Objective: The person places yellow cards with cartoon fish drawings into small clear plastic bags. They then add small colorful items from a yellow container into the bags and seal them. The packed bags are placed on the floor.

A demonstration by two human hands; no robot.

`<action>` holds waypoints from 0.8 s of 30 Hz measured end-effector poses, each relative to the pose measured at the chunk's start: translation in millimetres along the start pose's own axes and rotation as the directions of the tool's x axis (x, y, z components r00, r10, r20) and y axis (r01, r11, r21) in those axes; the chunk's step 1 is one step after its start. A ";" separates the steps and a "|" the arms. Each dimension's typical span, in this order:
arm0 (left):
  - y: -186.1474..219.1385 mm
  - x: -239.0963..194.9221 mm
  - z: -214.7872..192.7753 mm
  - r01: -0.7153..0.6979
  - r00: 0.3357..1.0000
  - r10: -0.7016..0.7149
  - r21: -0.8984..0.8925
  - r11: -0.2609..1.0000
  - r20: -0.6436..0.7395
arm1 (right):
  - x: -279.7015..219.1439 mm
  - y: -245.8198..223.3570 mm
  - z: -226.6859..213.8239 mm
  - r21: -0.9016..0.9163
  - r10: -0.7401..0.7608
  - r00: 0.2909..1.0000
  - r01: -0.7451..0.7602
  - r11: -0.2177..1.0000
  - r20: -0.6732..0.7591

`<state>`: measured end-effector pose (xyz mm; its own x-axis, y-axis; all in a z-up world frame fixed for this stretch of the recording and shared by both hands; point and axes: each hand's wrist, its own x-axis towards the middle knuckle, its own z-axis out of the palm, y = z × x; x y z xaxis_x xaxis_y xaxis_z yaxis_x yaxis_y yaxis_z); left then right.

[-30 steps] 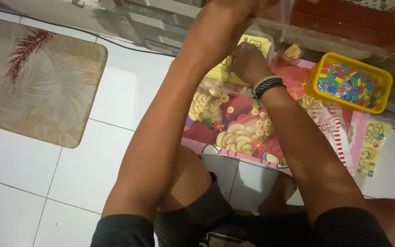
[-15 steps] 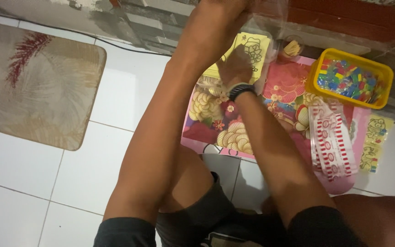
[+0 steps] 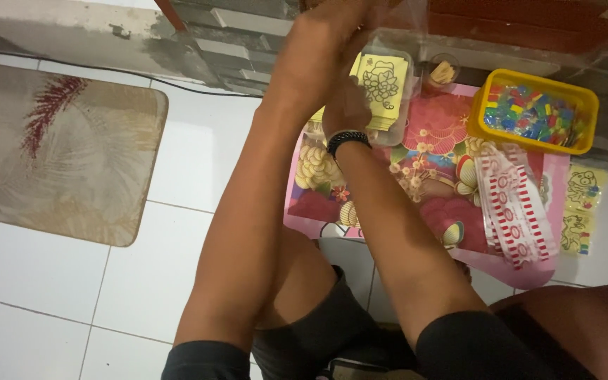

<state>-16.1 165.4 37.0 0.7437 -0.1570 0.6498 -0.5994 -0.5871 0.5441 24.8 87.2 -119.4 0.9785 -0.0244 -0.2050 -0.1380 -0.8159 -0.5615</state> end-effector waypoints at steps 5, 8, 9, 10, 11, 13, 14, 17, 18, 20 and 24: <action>1.3 -2.8 -5.0 -0.041 0.998 0.044 0.071 0.997 -0.042 | 4.3 5.3 13.8 0.101 0.085 0.996 -0.080 0.992 -0.040; -3.0 -5.7 -6.4 -0.043 0.997 0.050 0.125 0.991 -0.058 | 29.6 28.6 50.6 -0.189 -0.045 0.975 0.003 0.982 -0.218; -3.5 -6.1 -7.3 -0.048 0.997 0.056 0.125 0.991 -0.061 | 40.6 37.6 64.7 -0.457 -0.185 0.944 0.041 0.888 -0.275; -3.2 -6.4 -8.2 -0.049 0.997 0.057 0.124 0.991 -0.059 | 42.4 40.4 65.5 -0.456 -0.182 0.944 0.039 0.889 -0.276; -2.7 -6.5 -9.0 -0.069 0.996 0.076 0.113 0.991 -0.056 | 44.3 43.3 66.0 -0.470 -0.251 0.928 0.099 0.877 -0.274; -0.9 -6.6 -8.6 -0.092 0.994 0.098 0.098 0.991 -0.052 | 40.5 42.4 59.3 -0.483 -0.315 0.909 0.153 0.862 -0.274; 0.1 -6.6 -8.9 -0.075 0.996 0.080 0.092 0.993 -0.050 | 34.8 36.7 52.9 -0.298 -0.176 0.944 0.089 0.950 -0.279; 1.4 -5.3 -10.5 -0.060 0.997 0.063 0.078 0.995 -0.039 | 32.2 33.4 49.2 -0.032 -0.037 0.960 0.030 0.999 -0.277; 1.8 -5.1 -10.9 -0.063 0.997 0.066 0.070 0.996 -0.032 | 33.7 34.8 50.4 0.039 -0.037 0.954 0.051 0.998 -0.298; -2.7 -4.6 -6.9 -0.049 0.998 0.052 0.101 0.994 -0.032 | 45.4 52.1 62.0 0.043 -0.127 0.944 0.147 0.988 -0.305; -6.7 -6.1 -5.6 -0.022 1.000 0.024 0.116 0.993 -0.010 | 39.4 48.8 42.4 0.124 -0.037 0.996 0.047 0.991 -0.079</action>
<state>-18.2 174.7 32.3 0.7262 -0.1627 0.6680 -0.5775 -0.6715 0.4643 50.2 70.9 -188.9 0.9920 -0.0397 -0.1197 -0.1098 -0.7381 -0.6656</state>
